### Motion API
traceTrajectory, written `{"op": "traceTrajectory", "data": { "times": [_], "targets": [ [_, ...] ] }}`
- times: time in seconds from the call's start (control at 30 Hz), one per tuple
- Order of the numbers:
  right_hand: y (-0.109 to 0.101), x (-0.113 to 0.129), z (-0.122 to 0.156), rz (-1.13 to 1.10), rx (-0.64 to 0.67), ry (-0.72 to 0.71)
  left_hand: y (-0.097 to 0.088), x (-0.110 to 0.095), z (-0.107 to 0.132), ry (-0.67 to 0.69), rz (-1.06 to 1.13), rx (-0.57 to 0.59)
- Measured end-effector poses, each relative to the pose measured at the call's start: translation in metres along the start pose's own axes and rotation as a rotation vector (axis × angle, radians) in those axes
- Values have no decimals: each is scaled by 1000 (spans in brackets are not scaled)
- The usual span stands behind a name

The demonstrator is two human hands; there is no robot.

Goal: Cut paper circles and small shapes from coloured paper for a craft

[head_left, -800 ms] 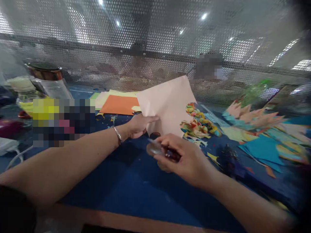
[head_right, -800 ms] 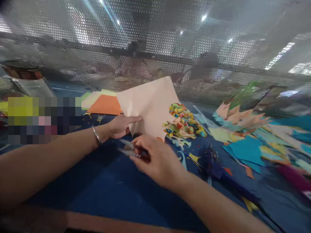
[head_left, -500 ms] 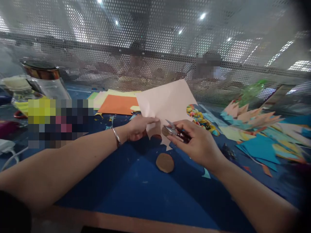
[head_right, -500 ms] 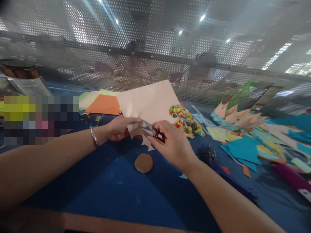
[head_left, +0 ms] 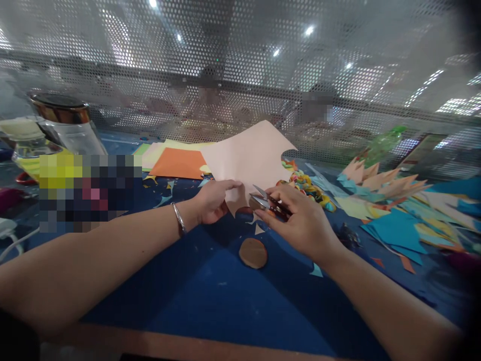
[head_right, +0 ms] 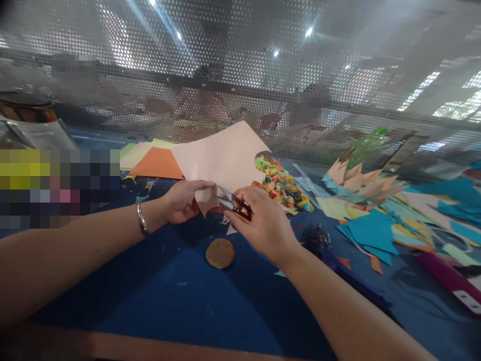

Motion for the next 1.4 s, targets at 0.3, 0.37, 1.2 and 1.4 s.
{"op": "traceTrajectory", "data": {
  "times": [0.3, 0.37, 1.2, 1.4],
  "targets": [
    [-5, -4, 1, 46, -84, -3, 2, -5, 8, 48, 61, -88],
    [-4, -4, 1, 43, -80, 6, 4, -6, 9, 54, 55, -74],
    [-3, -36, 4, -332, -62, 413, 15, -17, 14, 317, -78, 87],
    [6, -41, 10, -487, -52, 521, 16, -20, 17, 339, -68, 73]
  ]
}}
Point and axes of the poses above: each hand's wrist, its own z-axis away from the middle knuckle, its own y-axis out of the palm, x = y × z, the point moved 8 cm from there along -z, towards the middle knuckle, and after that the axes turned 3 degrees about y, right-handed, at the moved point
